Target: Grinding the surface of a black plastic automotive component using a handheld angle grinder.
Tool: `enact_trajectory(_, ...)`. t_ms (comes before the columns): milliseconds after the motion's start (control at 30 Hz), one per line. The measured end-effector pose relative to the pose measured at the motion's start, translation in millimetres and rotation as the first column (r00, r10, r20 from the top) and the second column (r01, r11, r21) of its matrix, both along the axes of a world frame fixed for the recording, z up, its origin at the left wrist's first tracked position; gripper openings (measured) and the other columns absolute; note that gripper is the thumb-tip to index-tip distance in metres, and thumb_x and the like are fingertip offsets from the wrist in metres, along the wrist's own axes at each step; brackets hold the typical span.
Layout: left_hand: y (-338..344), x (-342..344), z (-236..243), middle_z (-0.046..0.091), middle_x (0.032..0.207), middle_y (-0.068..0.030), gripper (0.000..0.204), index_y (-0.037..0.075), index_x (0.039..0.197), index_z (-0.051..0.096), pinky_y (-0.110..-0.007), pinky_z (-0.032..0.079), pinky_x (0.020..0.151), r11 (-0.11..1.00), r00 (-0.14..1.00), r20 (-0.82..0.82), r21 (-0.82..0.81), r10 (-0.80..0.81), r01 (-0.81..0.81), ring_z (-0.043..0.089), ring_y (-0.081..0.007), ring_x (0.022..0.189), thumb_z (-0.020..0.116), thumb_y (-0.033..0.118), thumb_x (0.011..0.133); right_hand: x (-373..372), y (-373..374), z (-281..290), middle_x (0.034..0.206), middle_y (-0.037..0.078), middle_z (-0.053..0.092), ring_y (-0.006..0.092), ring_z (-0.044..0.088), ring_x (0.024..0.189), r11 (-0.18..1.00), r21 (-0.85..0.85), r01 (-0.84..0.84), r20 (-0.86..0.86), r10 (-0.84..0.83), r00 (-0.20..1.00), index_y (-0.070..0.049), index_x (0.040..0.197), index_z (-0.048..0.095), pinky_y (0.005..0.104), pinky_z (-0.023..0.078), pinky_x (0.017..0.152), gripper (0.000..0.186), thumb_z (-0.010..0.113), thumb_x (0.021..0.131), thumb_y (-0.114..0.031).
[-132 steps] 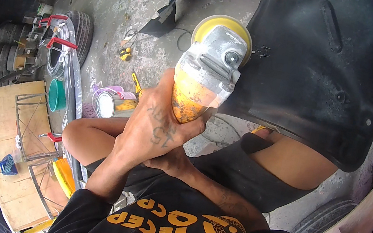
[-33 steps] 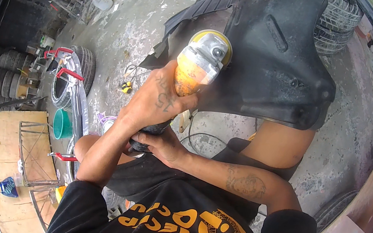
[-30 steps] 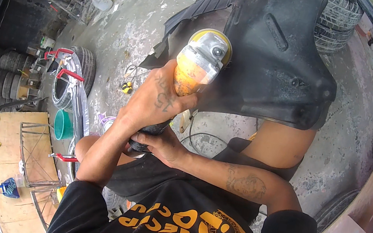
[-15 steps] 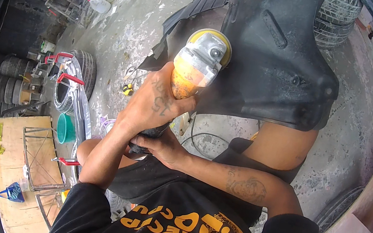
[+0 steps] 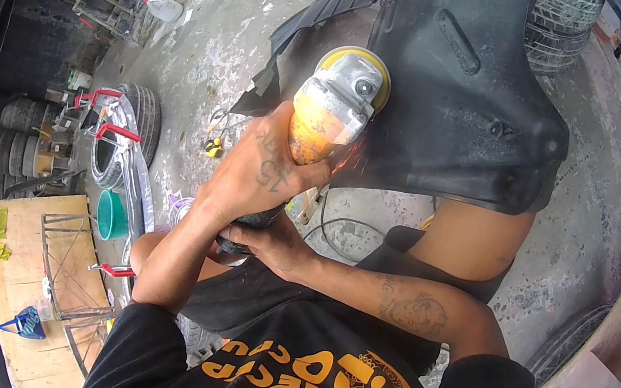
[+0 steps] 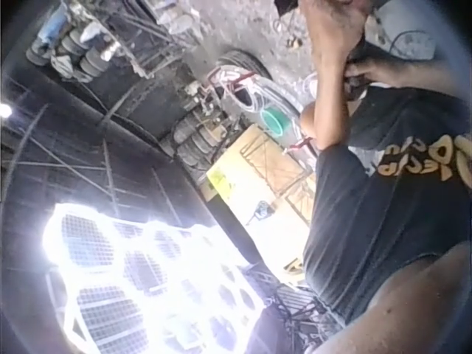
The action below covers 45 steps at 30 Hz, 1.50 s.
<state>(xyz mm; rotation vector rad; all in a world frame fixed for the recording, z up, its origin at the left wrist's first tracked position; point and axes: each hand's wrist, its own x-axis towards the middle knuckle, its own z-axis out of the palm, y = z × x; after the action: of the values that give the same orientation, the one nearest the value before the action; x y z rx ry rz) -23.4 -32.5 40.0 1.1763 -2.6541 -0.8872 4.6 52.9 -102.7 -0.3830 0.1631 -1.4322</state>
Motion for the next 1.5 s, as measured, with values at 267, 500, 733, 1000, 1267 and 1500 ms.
enact_trajectory(267,0.7,-2.1,1.9,0.073,0.097,-0.0260,0.055,-0.006,0.121,0.060,-0.043,0.056,0.084,0.996,0.999,0.013,0.077,0.037,-0.038,0.074,-0.0379,0.091,0.079,0.017,0.074,-1.3,0.3,-0.5,0.129,0.008,0.062,0.0171,0.061,0.120,1.000,0.001,-0.022,-0.003,0.022,1.000,-0.001,0.140,0.050,0.0343,0.051,0.102,0.070,0.085,0.087,-0.031)
enact_trajectory(500,-1.4,-0.6,-0.7,0.075,0.096,-0.0208,0.050,-0.006,0.116,0.063,-0.039,0.056,0.081,1.000,0.998,0.061,-0.007,0.019,-0.018,0.074,-0.0268,0.090,0.082,0.019,0.077,-1.5,0.5,4.3,0.128,0.007,0.063,0.0168,0.062,0.119,1.000,0.007,0.017,0.027,-0.017,0.999,-0.001,0.138,0.051,0.0338,0.052,0.100,0.067,0.085,0.088,-0.029)
enact_trajectory(733,-0.1,-3.3,3.8,0.073,0.092,-0.0262,0.051,-0.007,0.115,0.062,-0.043,0.056,0.082,0.998,0.999,0.039,0.046,0.031,-0.033,0.075,-0.0374,0.088,0.079,0.020,0.075,0.6,-1.0,1.0,0.126,0.008,0.064,0.0166,0.062,0.118,1.000,0.013,0.021,0.007,-0.022,1.000,0.000,0.137,0.052,0.0330,0.052,0.098,0.066,0.085,0.087,-0.027)
enact_trajectory(1000,-3.1,0.1,-2.4,0.073,0.093,-0.0278,0.052,-0.008,0.113,0.061,-0.043,0.056,0.082,0.998,0.999,0.037,0.044,0.037,-0.039,0.074,-0.0397,0.089,0.079,0.021,0.074,-1.1,0.3,1.1,0.128,0.009,0.063,0.0172,0.063,0.118,0.998,0.035,-0.045,0.051,0.043,0.998,0.000,0.137,0.052,0.0330,0.052,0.099,0.066,0.085,0.087,-0.028)
enact_trajectory(1267,-1.5,-3.3,-0.6,0.073,0.092,-0.0272,0.054,-0.007,0.115,0.062,-0.043,0.057,0.082,1.000,1.000,0.027,0.028,0.009,-0.010,0.075,-0.0389,0.087,0.079,0.022,0.074,3.4,-1.2,-1.2,0.127,0.008,0.065,0.0172,0.064,0.117,0.997,0.032,0.066,0.003,-0.066,0.998,-0.001,0.137,0.054,0.0326,0.053,0.098,0.065,0.087,0.086,-0.026)
enact_trajectory(1500,1.6,-7.4,7.3,0.074,0.092,-0.0261,0.053,-0.007,0.117,0.062,-0.043,0.057,0.081,0.997,0.999,0.046,0.073,0.022,-0.025,0.075,-0.0375,0.087,0.079,0.020,0.075,-3.3,1.1,4.8,0.127,0.008,0.066,0.0182,0.064,0.119,0.998,0.055,-0.033,0.052,0.030,0.998,-0.002,0.137,0.054,0.0338,0.054,0.100,0.061,0.085,0.088,-0.022)
